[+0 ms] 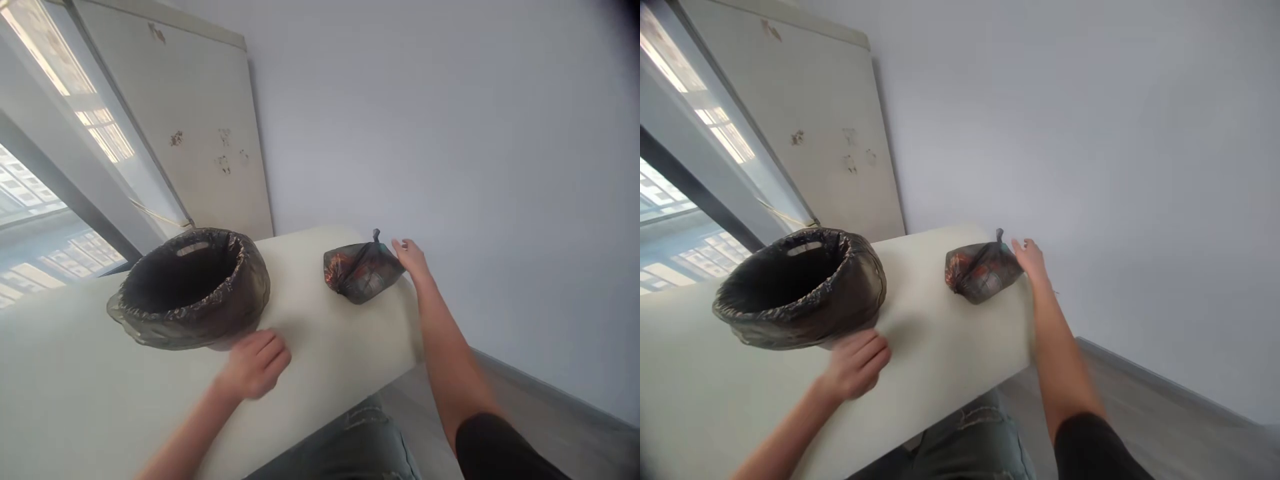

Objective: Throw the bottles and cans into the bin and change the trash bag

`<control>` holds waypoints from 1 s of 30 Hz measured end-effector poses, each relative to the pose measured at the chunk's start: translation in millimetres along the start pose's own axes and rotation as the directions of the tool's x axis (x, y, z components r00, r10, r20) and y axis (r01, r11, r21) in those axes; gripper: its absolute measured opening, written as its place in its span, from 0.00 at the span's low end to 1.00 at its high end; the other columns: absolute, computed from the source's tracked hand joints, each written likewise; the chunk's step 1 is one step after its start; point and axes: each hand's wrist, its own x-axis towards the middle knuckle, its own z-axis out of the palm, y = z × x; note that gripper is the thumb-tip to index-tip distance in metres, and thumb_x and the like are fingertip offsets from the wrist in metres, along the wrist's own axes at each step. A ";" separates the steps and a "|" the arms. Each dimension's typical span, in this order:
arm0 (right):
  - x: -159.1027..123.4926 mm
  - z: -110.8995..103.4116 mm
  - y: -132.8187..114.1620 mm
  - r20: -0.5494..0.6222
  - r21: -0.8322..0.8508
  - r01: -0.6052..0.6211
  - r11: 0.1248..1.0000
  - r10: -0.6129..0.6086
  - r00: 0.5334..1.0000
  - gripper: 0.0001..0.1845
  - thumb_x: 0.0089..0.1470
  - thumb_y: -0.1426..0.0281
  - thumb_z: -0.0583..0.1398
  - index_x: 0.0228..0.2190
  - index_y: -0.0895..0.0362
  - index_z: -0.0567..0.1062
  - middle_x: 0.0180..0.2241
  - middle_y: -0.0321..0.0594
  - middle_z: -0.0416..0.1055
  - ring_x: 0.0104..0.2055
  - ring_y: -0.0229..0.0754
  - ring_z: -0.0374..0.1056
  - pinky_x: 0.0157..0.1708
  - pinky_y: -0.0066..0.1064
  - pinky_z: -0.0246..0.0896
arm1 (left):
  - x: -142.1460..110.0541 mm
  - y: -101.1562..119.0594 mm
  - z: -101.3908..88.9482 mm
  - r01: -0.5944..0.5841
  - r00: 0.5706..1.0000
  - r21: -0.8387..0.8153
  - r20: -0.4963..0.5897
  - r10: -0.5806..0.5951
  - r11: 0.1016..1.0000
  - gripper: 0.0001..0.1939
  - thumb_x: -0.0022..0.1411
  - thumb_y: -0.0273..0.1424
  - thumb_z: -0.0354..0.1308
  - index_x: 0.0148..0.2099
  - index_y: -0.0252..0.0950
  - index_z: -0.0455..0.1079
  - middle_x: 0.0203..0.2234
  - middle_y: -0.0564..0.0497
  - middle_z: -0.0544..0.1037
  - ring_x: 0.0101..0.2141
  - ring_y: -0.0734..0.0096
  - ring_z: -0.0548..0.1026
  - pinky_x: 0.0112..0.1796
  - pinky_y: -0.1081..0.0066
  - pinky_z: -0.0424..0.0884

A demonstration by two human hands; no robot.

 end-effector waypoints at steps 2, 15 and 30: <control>19.7 2.1 -3.0 0.156 0.061 -0.027 0.998 0.017 0.988 0.25 0.56 0.48 0.63 0.37 0.59 0.81 0.41 0.54 0.79 0.47 0.58 0.73 0.50 0.45 0.67 | -3.5 2.0 39.3 -0.055 0.995 0.005 0.083 0.055 0.998 0.16 0.65 0.16 0.45 0.30 0.38 0.64 0.22 0.51 0.68 0.25 0.68 0.66 0.25 0.67 0.60; -170.3 47.0 27.3 0.124 0.494 -0.005 0.870 -0.065 0.990 0.24 0.56 0.46 0.68 0.40 0.53 0.75 0.28 0.39 0.75 0.29 0.46 0.70 0.26 0.32 0.65 | 21.2 30.1 84.6 0.412 0.907 -0.267 0.032 -0.419 0.871 0.20 0.73 0.31 0.53 0.65 0.40 0.61 0.56 0.37 0.71 0.56 0.53 0.71 0.55 0.52 0.73; -68.9 89.1 -41.2 0.595 0.701 0.231 0.675 -0.731 0.333 0.25 0.53 0.51 0.72 0.39 0.53 0.69 0.31 0.34 0.68 0.32 0.40 0.64 0.34 0.32 0.62 | 16.9 -2.6 125.3 0.433 0.891 -0.274 -0.011 -0.453 0.858 0.15 0.74 0.31 0.55 0.61 0.39 0.67 0.57 0.40 0.76 0.60 0.57 0.73 0.65 0.47 0.66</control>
